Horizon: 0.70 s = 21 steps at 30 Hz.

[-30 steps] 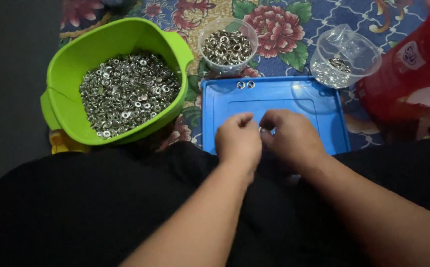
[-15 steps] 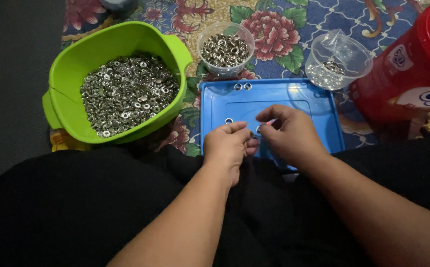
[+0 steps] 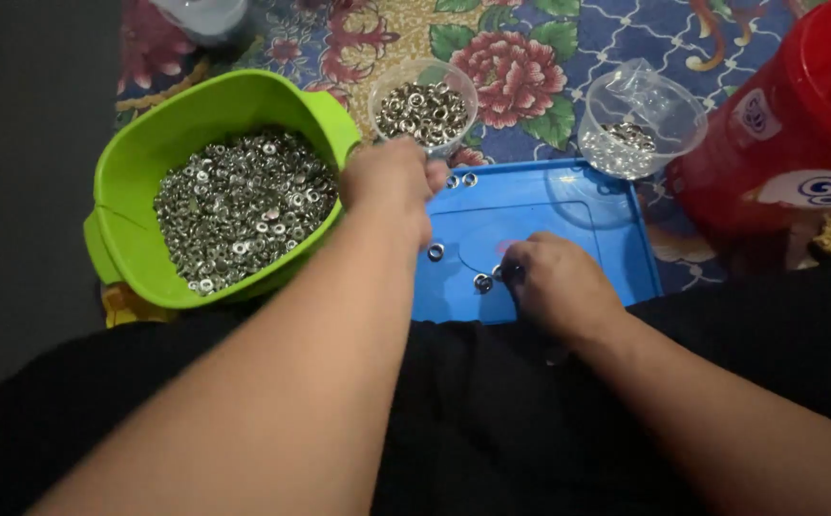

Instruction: Sorting small metal rings from a large bowl into smaller containers and plastic bags

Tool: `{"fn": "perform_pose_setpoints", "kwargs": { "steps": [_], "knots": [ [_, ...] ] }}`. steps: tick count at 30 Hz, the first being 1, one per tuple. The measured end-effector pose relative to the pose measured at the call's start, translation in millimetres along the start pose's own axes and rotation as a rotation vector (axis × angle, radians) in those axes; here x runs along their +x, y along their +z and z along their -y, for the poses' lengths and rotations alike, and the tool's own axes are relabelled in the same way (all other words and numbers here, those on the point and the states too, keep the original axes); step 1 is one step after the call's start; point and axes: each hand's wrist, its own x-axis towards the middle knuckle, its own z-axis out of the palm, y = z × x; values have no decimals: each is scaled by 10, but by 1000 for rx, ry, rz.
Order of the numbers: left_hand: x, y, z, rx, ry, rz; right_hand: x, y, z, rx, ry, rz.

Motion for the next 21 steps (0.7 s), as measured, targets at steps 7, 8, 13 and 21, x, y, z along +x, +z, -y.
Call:
{"fn": "perform_pose_setpoints", "kwargs": {
  "steps": [7,8,13,21],
  "knots": [
    [-456,6,-522,-156,86,216,5,-380,224,267,272,146],
    [-508,-25,-520,-67,49,229,12,-450,288,387,333,131],
    [-312,-168,245,98,146,337,81,-181,215,1087,437,-114],
    [-328,-393,1238,228,25,353,69,-82,289,1160,567,-113]
  ]
}}
